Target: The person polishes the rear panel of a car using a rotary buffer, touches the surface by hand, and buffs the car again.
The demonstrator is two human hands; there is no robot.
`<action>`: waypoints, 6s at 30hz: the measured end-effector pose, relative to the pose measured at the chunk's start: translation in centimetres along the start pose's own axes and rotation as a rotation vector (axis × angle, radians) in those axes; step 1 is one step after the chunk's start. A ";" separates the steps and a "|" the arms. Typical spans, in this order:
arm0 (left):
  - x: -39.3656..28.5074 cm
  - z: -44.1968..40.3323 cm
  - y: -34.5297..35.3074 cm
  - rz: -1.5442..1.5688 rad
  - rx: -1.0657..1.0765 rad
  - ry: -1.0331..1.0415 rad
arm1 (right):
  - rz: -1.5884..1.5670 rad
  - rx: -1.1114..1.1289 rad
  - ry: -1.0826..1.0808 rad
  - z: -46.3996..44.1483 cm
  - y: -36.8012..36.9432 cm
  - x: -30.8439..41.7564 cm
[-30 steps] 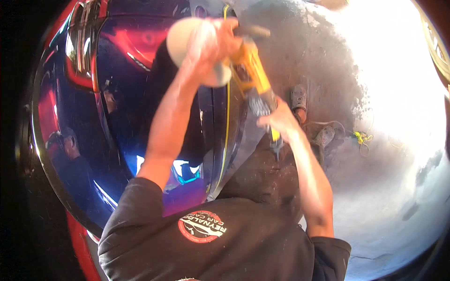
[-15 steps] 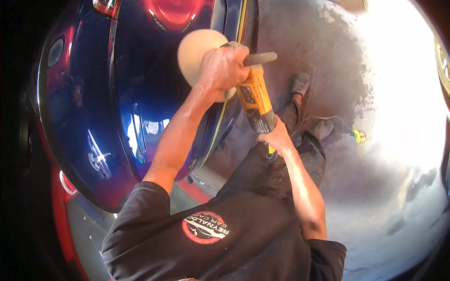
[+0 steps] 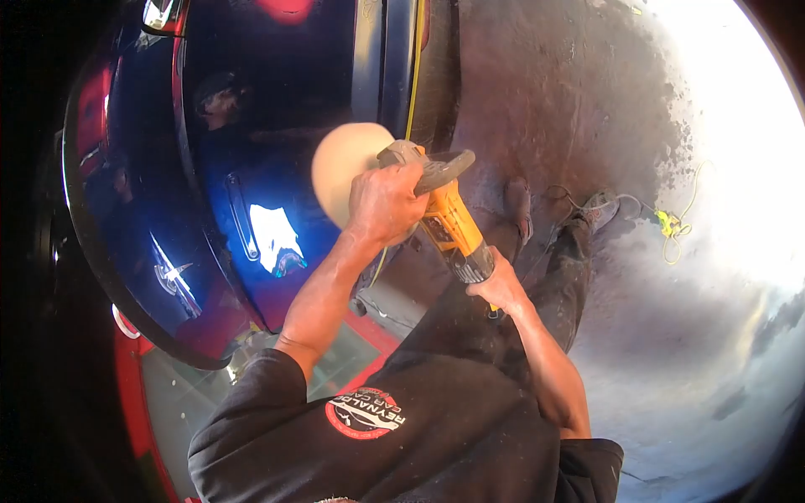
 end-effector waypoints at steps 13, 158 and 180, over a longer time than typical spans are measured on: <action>6.0 -17.8 -6.4 -0.244 -0.214 0.214 | -0.270 -0.027 -0.270 -8.7 -6.7 15.0; 2.3 44.2 9.2 0.073 -0.738 0.158 | 0.450 -0.422 -0.156 7.4 25.9 -16.3; 11.3 6.3 -5.0 -0.077 -1.024 0.323 | 0.276 -0.631 -0.414 -0.9 7.2 11.1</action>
Point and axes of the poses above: each hand's wrist, its own z-axis away from the middle knuckle, its own y-axis out of the palm, x = y × z, the point moved 1 cm from there along -z, towards the middle knuckle, and after that the axes turned 15 degrees about y, right-handed, at the moved point
